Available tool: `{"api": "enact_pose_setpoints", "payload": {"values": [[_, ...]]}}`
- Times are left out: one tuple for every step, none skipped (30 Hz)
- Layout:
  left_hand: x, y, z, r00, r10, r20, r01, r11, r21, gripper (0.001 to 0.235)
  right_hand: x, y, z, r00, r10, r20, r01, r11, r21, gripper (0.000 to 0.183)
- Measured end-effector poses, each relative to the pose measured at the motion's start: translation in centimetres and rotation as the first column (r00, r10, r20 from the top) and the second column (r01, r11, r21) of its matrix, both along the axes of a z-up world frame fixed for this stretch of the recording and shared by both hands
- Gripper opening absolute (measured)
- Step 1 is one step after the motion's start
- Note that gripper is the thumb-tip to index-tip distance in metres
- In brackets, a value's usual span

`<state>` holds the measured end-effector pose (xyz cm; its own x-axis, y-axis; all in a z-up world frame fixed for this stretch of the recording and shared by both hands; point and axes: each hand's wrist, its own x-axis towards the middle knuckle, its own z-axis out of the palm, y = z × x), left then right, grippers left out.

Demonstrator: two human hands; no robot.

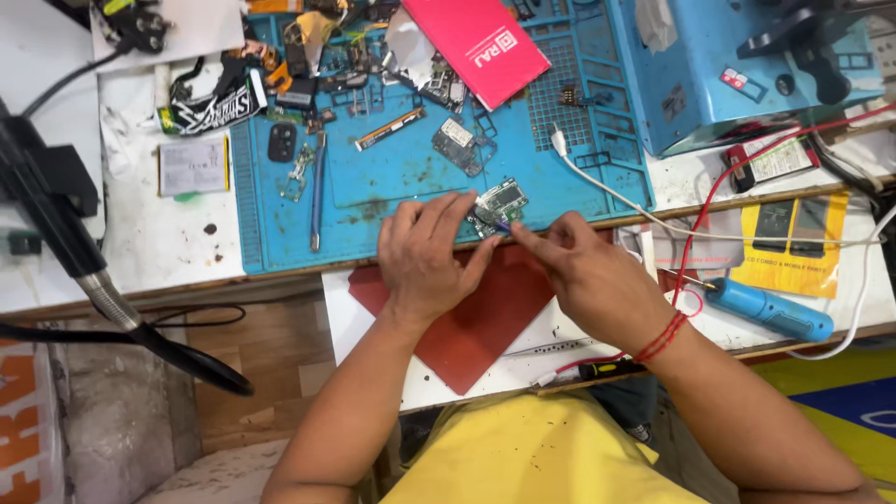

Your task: The person uses a purple probe to touch various points on a small green circuit board held in their left hand. The person repeatedly probes the board while a second person briefly places a smartphone on the table nearby. The person continues to probe the board throughout the clip.

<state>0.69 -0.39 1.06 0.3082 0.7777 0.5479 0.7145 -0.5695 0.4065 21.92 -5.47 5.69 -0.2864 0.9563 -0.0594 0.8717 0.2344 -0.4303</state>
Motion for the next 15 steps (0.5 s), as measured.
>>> {"api": "enact_pose_setpoints", "payload": {"values": [[-0.1, 0.4, 0.0, 1.0, -0.013, 0.004, 0.013, 1.0, 0.01, 0.05, 0.2, 0.3, -0.1, 0.998, -0.062, -0.004, 0.062, 0.998, 0.027, 0.052], [-0.2, 0.3, -0.2, 1.0, -0.021, 0.014, 0.021, 1.0, 0.01, 0.05, 0.6, 0.6, -0.1, 0.993, -0.118, -0.003, 0.119, 0.992, 0.043, 0.05], [-0.2, 0.2, -0.5, 0.999, -0.029, 0.024, 0.028, 1.0, 0.011, 0.05, 0.8, 0.6, -0.1, 0.985, -0.175, -0.002, 0.174, 0.983, 0.06, 0.048], [-0.1, 0.2, -0.6, 1.0, -0.021, 0.017, 0.021, 1.0, 0.015, 0.049, 0.7, 0.3, 0.0, 0.993, -0.115, -0.03, 0.116, 0.993, 0.033, 0.05], [-0.1, 0.1, -0.6, 1.0, -0.014, 0.011, 0.013, 1.0, 0.02, 0.049, 0.3, -0.5, 0.2, 0.997, -0.055, -0.06, 0.056, 0.998, 0.008, 0.052], [0.0, 0.2, -0.5, 1.0, -0.011, 0.001, 0.011, 1.0, 0.027, 0.049, 0.1, -0.8, 0.3, 0.996, -0.001, -0.093, 0.0, 1.0, -0.014, 0.054], [-0.1, 0.4, -0.5, 1.0, -0.007, -0.003, 0.008, 1.0, 0.029, 0.049, 0.1, -0.2, 0.2, 0.996, -0.059, -0.061, 0.06, 0.998, 0.021, 0.053], [0.0, 0.3, -0.6, 1.0, -0.005, 0.001, 0.005, 1.0, 0.025, 0.049, 0.4, 0.3, 0.0, 0.993, -0.119, -0.024, 0.12, 0.991, 0.052, 0.052], [0.1, 0.2, -0.7, 1.0, -0.002, 0.004, 0.002, 1.0, 0.021, 0.049, 0.6, 0.6, -0.3, 0.984, -0.18, 0.011, 0.178, 0.98, 0.086, 0.051], [0.1, 0.1, -0.7, 1.0, -0.003, 0.008, 0.003, 1.0, 0.024, 0.049, 0.5, 0.3, -0.3, 0.994, -0.109, -0.007, 0.109, 0.991, 0.082, 0.052], [0.1, 0.0, -0.7, 1.0, -0.004, 0.012, 0.003, 1.0, 0.027, 0.049, 0.3, -0.2, -0.2, 0.999, -0.037, -0.025, 0.039, 0.996, 0.078, 0.052], [0.0, 0.4, -0.5, 1.0, -0.007, 0.008, 0.007, 0.999, 0.037, 0.05, 0.1, -0.2, -0.1, 0.998, 0.032, -0.05, -0.028, 0.996, 0.084, 0.053], [0.0, 0.9, -0.4, 1.0, 0.002, 0.005, -0.003, 0.998, 0.059, 0.049, 0.3, 0.6, 0.0, 1.0, -0.008, -0.009, 0.008, 0.997, 0.074, 0.051], [0.1, 0.7, -0.5, 1.0, 0.006, 0.003, -0.007, 0.998, 0.06, 0.049, 0.6, 0.9, 0.0, 0.998, -0.053, 0.034, 0.051, 0.998, 0.045, 0.049], [0.1, 0.4, -0.7, 1.0, 0.01, 0.001, -0.01, 0.998, 0.061, 0.049, 0.6, 0.8, 0.0, 0.992, -0.096, 0.079, 0.095, 0.995, 0.018, 0.047]]}}
